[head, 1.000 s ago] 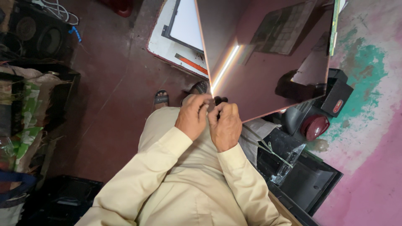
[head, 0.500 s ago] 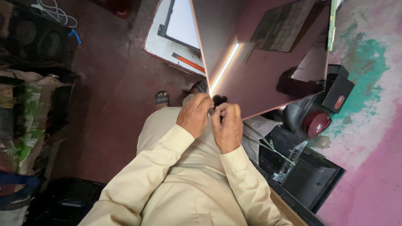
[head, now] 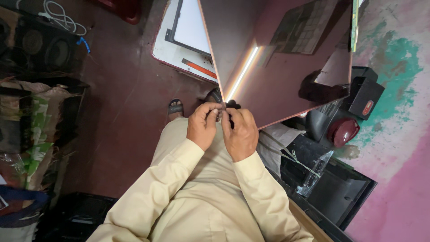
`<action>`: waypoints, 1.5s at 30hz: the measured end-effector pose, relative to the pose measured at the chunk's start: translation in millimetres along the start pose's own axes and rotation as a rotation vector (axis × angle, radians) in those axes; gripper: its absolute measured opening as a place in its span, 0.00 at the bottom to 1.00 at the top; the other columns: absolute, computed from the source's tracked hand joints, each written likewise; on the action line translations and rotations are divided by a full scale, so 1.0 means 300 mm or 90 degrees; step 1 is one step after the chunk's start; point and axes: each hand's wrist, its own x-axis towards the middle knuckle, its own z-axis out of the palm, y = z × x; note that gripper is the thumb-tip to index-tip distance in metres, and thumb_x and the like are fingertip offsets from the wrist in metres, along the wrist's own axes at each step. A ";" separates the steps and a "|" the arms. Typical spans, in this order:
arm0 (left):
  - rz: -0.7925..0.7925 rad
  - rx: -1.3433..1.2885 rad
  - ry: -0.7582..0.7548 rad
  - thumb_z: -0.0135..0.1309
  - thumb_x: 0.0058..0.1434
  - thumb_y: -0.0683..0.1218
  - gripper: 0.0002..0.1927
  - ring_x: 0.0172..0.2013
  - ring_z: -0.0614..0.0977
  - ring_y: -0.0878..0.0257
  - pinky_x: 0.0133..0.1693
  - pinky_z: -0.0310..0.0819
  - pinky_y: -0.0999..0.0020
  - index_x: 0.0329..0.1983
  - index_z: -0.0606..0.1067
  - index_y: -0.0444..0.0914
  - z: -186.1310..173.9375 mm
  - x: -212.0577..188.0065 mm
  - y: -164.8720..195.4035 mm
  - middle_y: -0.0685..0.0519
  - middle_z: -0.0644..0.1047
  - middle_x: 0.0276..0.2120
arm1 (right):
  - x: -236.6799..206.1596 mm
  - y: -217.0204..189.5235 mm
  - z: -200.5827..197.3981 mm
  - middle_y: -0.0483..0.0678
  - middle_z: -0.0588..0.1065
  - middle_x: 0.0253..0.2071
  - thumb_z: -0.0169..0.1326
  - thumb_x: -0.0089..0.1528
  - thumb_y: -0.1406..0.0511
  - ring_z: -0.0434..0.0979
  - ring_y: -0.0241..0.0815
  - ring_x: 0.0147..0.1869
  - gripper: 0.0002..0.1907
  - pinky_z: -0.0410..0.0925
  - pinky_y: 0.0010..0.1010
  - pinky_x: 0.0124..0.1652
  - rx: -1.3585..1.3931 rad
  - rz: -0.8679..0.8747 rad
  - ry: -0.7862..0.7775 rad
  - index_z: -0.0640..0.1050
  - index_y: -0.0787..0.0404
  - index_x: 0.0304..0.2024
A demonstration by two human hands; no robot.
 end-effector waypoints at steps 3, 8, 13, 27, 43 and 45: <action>0.018 -0.034 -0.010 0.48 0.68 0.36 0.08 0.40 0.86 0.62 0.44 0.82 0.69 0.45 0.78 0.34 0.004 -0.003 -0.002 0.49 0.82 0.41 | 0.009 -0.002 0.007 0.52 0.73 0.38 0.60 0.63 0.68 0.76 0.56 0.42 0.05 0.69 0.45 0.41 -0.026 -0.011 -0.021 0.78 0.61 0.41; 0.044 0.027 -0.004 0.49 0.66 0.34 0.09 0.42 0.86 0.59 0.45 0.80 0.67 0.46 0.78 0.34 -0.003 -0.006 -0.002 0.48 0.83 0.42 | 0.011 0.018 0.028 0.54 0.71 0.37 0.60 0.62 0.66 0.75 0.60 0.41 0.08 0.67 0.49 0.38 -0.042 0.013 -0.072 0.74 0.62 0.37; 0.092 0.041 -0.021 0.50 0.63 0.33 0.12 0.45 0.85 0.55 0.47 0.79 0.65 0.47 0.78 0.35 -0.018 -0.012 0.010 0.47 0.82 0.43 | -0.006 0.044 0.043 0.57 0.72 0.37 0.60 0.63 0.64 0.75 0.62 0.39 0.10 0.67 0.51 0.37 -0.055 0.042 -0.096 0.72 0.62 0.39; 0.317 0.335 -0.099 0.55 0.58 0.35 0.15 0.47 0.81 0.49 0.43 0.77 0.56 0.48 0.79 0.38 -0.033 -0.011 0.038 0.50 0.77 0.48 | -0.051 0.072 0.026 0.54 0.71 0.35 0.58 0.63 0.68 0.74 0.56 0.36 0.08 0.67 0.46 0.35 0.024 0.066 -0.073 0.71 0.63 0.39; 0.158 0.246 0.042 0.56 0.62 0.40 0.02 0.41 0.80 0.47 0.42 0.74 0.56 0.37 0.76 0.37 0.039 -0.066 0.048 0.48 0.77 0.38 | -0.083 0.043 -0.028 0.54 0.72 0.43 0.62 0.59 0.72 0.76 0.52 0.43 0.17 0.71 0.39 0.42 0.058 0.024 -0.005 0.78 0.63 0.52; 0.156 0.249 0.050 0.57 0.61 0.40 0.02 0.40 0.80 0.48 0.42 0.74 0.56 0.36 0.75 0.36 0.039 -0.079 0.061 0.48 0.77 0.37 | -0.079 0.046 -0.013 0.53 0.72 0.42 0.63 0.57 0.72 0.75 0.52 0.44 0.18 0.71 0.40 0.42 0.055 0.025 -0.005 0.80 0.62 0.51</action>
